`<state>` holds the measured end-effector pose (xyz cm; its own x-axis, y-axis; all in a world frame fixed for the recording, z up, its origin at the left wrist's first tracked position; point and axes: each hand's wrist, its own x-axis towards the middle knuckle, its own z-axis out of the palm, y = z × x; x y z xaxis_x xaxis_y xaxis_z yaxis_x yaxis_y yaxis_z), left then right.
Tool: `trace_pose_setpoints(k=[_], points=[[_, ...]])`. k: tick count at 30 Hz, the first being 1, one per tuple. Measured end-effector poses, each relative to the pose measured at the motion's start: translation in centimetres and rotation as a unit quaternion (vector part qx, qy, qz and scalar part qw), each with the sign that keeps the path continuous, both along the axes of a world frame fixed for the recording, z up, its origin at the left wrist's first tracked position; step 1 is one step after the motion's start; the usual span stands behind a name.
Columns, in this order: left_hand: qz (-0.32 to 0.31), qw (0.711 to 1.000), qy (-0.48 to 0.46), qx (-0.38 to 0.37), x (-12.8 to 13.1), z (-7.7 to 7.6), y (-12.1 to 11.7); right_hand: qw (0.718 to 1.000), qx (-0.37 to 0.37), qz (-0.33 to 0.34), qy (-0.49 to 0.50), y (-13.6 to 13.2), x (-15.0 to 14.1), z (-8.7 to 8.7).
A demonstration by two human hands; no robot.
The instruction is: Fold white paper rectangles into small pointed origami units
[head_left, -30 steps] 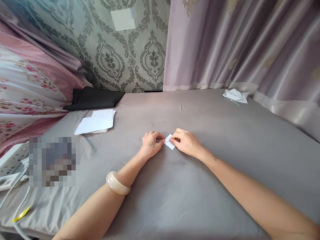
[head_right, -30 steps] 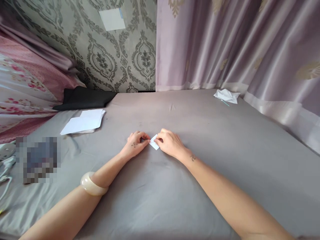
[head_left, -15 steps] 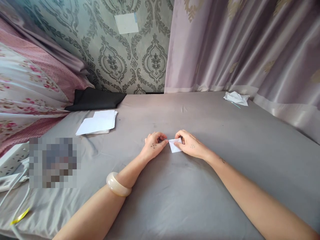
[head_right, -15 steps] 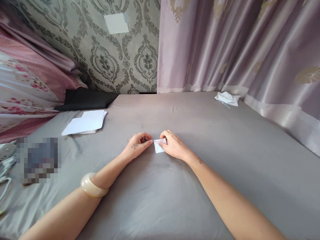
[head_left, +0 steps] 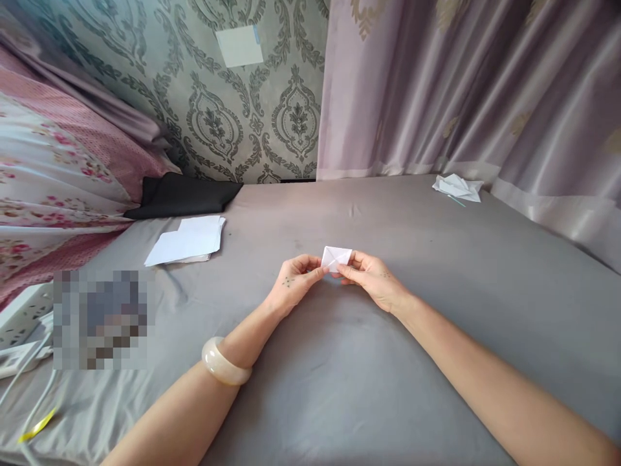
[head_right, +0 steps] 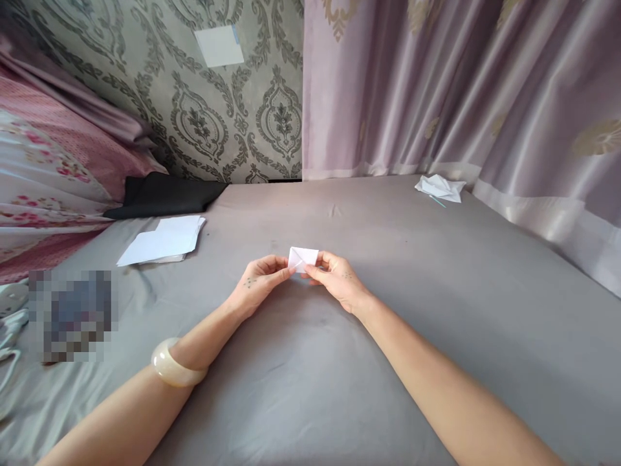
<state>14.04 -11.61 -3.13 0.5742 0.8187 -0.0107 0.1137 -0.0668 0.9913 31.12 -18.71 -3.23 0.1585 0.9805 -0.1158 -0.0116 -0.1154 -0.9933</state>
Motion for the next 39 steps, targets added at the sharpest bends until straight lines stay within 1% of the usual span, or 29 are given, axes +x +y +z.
trace_pose_setpoints(k=[2,3,5,7,8,10,12,14,15,16,17,18,19,21,23,25,26,28,31,33,34,36,39], points=[[0.005,0.997,0.047,0.054,-0.1,0.0,0.1,0.995,0.027,-0.016,-0.091,0.1,0.1,-0.1],[0.009,0.993,0.07,0.095,-0.1,0.0,0.1,0.987,0.048,-0.029,-0.15,0.1,0.2,-0.2],[0.015,0.977,0.104,0.188,-0.2,-0.1,0.2,0.958,0.104,-0.049,-0.262,0.1,0.4,-0.3],[0.009,0.949,0.13,0.288,-0.2,-0.3,0.3,0.923,0.166,-0.043,-0.345,-0.1,0.6,-0.3],[0.003,0.929,0.146,0.34,-0.2,-0.4,0.4,0.903,0.194,-0.035,-0.381,-0.3,0.6,-0.3],[-0.011,0.88,0.188,0.437,-0.2,-0.6,0.5,0.857,0.231,-0.021,-0.46,-0.6,0.6,-0.4],[-0.027,0.832,0.232,0.503,-0.3,-0.7,0.6,0.797,0.244,-0.012,-0.552,-0.8,0.6,-0.5],[-0.049,0.795,0.272,0.539,-0.3,-0.6,0.7,0.735,0.244,-0.006,-0.633,-0.8,0.5,-0.6],[-0.059,0.78,0.287,0.552,-0.3,-0.5,0.7,0.709,0.242,-0.002,-0.662,-0.8,0.5,-0.6],[-0.069,0.768,0.3,0.562,-0.3,-0.5,0.6,0.688,0.241,0.002,-0.684,-0.8,0.4,-0.7],[-0.08,0.758,0.309,0.568,-0.3,-0.4,0.6,0.674,0.238,0.007,-0.699,-0.8,0.3,-0.7],[-0.09,0.751,0.317,0.573,-0.2,-0.4,0.6,0.666,0.233,0.013,-0.709,-0.8,0.2,-0.7],[-0.101,0.744,0.325,0.575,-0.1,-0.4,0.5,0.664,0.224,0.022,-0.713,-0.8,0.2,-0.8],[-0.12,0.734,0.344,0.574,0.0,-0.5,0.3,0.676,0.199,0.039,-0.709,-1.0,0.0,-0.7],[-0.131,0.727,0.365,0.567,0.0,-0.5,0.1,0.707,0.169,0.053,-0.684,-1.4,-0.1,-0.6],[-0.134,0.736,0.373,0.549,-0.2,-0.7,0.0,0.752,0.141,0.066,-0.64,-1.7,0.0,-0.5],[-0.132,0.749,0.368,0.535,-0.4,-0.8,-0.1,0.775,0.13,0.071,-0.615,-1.8,0.1,-0.4],[-0.118,0.792,0.34,0.493,-0.7,-1.0,-0.1,0.813,0.114,0.072,-0.566,-1.8,0.4,-0.4],[-0.077,0.873,0.274,0.396,-0.8,-1.2,0.3,0.853,0.1,0.048,-0.51,-1.5,0.7,-0.6],[-0.049,0.914,0.245,0.32,-0.7,-1.1,0.5,0.873,0.09,0.032,-0.478,-1.2,0.9,-0.8],[-0.037,0.928,0.238,0.284,-0.6,-1.1,0.6,0.883,0.083,0.023,-0.462,-1.0,1.0,-0.8],[-0.017,0.947,0.229,0.223,-0.4,-0.8,0.8,0.899,0.068,0.009,-0.433,-0.7,1.1,-0.9],[-0.007,0.957,0.229,0.18,-0.2,-0.4,0.8,0.915,0.047,-0.002,-0.4,-0.4,1.3,-0.8]])
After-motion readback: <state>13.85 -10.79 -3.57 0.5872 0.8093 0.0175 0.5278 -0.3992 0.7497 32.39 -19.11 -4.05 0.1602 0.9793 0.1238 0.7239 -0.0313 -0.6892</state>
